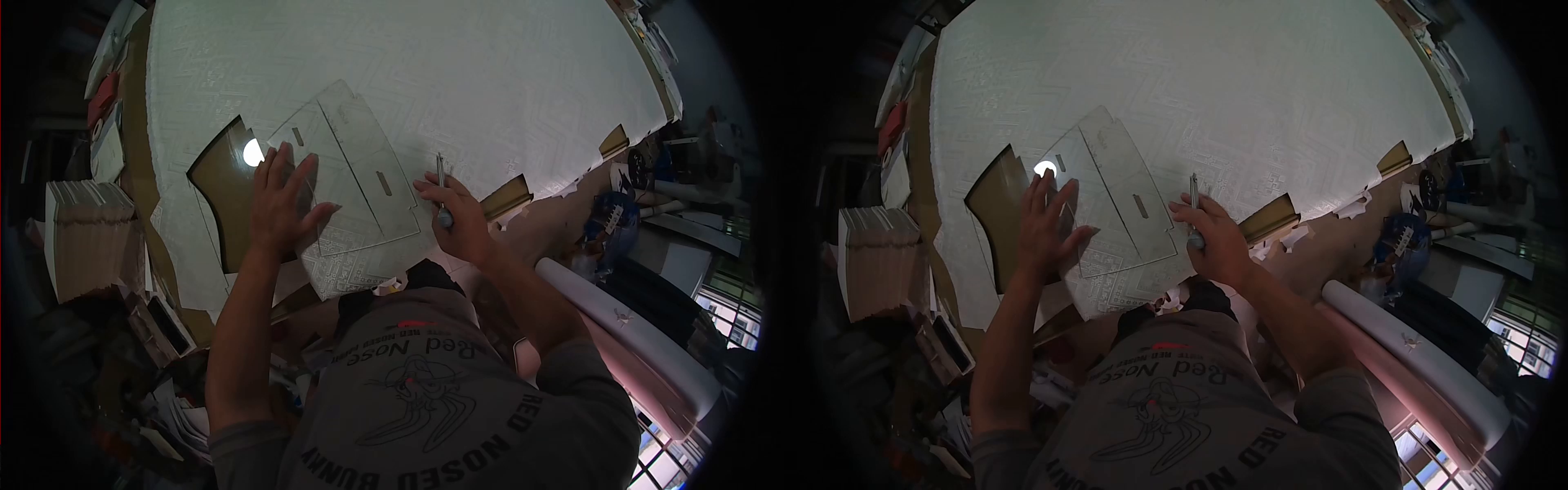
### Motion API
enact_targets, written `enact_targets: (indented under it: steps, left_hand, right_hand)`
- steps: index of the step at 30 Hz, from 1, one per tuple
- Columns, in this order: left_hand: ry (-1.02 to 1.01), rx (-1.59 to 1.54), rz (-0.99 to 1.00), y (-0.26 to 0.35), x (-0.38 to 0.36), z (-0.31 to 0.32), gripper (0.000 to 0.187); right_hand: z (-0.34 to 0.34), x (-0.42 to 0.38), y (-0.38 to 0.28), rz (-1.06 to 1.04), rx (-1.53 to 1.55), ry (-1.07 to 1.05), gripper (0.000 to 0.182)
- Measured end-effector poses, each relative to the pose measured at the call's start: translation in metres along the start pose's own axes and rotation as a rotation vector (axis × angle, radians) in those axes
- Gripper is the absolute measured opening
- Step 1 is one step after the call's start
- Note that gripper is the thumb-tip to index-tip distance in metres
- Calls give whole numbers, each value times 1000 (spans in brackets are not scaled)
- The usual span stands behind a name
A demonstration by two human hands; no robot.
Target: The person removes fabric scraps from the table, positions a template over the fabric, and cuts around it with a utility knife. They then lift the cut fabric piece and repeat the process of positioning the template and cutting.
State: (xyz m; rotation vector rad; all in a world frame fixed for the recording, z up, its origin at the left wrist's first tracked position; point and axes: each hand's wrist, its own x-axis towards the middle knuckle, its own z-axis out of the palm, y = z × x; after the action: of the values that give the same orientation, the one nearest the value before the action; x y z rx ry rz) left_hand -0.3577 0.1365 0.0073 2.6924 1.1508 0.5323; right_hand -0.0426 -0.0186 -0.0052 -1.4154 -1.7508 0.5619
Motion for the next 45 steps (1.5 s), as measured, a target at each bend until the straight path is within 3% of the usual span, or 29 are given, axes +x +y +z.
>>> enact_targets:
  steps: [6,15,40,45]
  left_hand:
    - [-10,1,-3,-1,0,1,81]
    - [-64,64,24,0,0,-3,80]
    - [-133,97,-3,2,4,-1,80]
    - [-69,52,13,3,3,4,79]
  right_hand:
    - [-4,2,-9,-98,-115,-63,60]
    - [-5,-1,-3,-52,-51,-87,67]
    - [-5,0,-5,-98,-155,-111,58]
    - [-5,-1,-6,-97,-152,-120,57]
